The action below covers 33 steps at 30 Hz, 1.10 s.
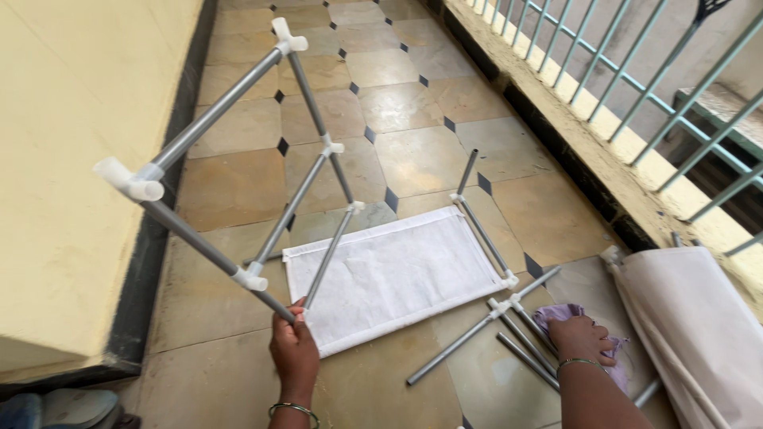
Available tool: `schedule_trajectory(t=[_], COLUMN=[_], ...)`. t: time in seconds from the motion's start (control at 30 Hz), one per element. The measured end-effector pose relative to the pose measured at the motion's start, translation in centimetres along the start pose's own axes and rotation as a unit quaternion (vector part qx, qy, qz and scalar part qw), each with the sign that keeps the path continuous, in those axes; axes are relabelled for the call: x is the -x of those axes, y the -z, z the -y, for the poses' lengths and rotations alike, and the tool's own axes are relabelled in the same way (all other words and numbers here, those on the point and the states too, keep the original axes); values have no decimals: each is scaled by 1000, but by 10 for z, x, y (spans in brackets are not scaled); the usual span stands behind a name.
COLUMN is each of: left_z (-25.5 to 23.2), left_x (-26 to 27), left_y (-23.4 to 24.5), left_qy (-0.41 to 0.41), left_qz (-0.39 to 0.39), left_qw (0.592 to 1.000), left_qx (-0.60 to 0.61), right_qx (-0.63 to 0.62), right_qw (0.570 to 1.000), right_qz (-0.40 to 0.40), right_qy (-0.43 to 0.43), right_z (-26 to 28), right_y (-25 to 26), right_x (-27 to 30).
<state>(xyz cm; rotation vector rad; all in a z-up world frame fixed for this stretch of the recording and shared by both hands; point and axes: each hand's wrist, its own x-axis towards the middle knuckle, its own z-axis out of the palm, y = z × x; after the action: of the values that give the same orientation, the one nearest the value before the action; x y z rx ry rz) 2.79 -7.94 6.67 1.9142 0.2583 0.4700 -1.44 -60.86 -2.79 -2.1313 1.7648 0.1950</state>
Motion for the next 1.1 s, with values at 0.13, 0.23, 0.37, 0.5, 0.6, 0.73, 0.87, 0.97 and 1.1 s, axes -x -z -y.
schedule_trajectory(t=[0.13, 0.23, 0.37, 0.5, 0.6, 0.73, 0.87, 0.97, 1.1], left_z=[2, -1, -12, -23, -29, -31, -36, -41, -50], left_x=[-3, -11, -15, -16, -15, -13, -10, -3, 5], left_y=[-1, 1, 4, 9, 14, 13, 4, 1, -6], left_qy=[-16, 18, 63, 86, 106, 108, 97, 105, 127], left_qz=[-6, 0, 24, 54, 81, 100, 143, 162, 189], left_qw=[998, 984, 966, 936, 923, 911, 909, 916, 913], left_qx=[56, 175, 249, 338, 360, 384, 380, 350, 339], right_qx=[35, -62, -225, -503, -670, -693, -692, -681, -644], right_qw=[992, 982, 924, 763, 660, 602, 581, 571, 569], right_qz=[-41, -108, -163, -115, 144, 181, 251, 262, 278], right_qy=[115, 141, 264, 390, 308, 352, 347, 376, 428], right_z=[-2, 10, 49, 103, 129, 144, 149, 147, 138], right_y=[-10, -2, 9, 19, 44, 54, 55, 42, 10], right_x=[8, 17, 22, 55, 108, 193, 239, 244, 253])
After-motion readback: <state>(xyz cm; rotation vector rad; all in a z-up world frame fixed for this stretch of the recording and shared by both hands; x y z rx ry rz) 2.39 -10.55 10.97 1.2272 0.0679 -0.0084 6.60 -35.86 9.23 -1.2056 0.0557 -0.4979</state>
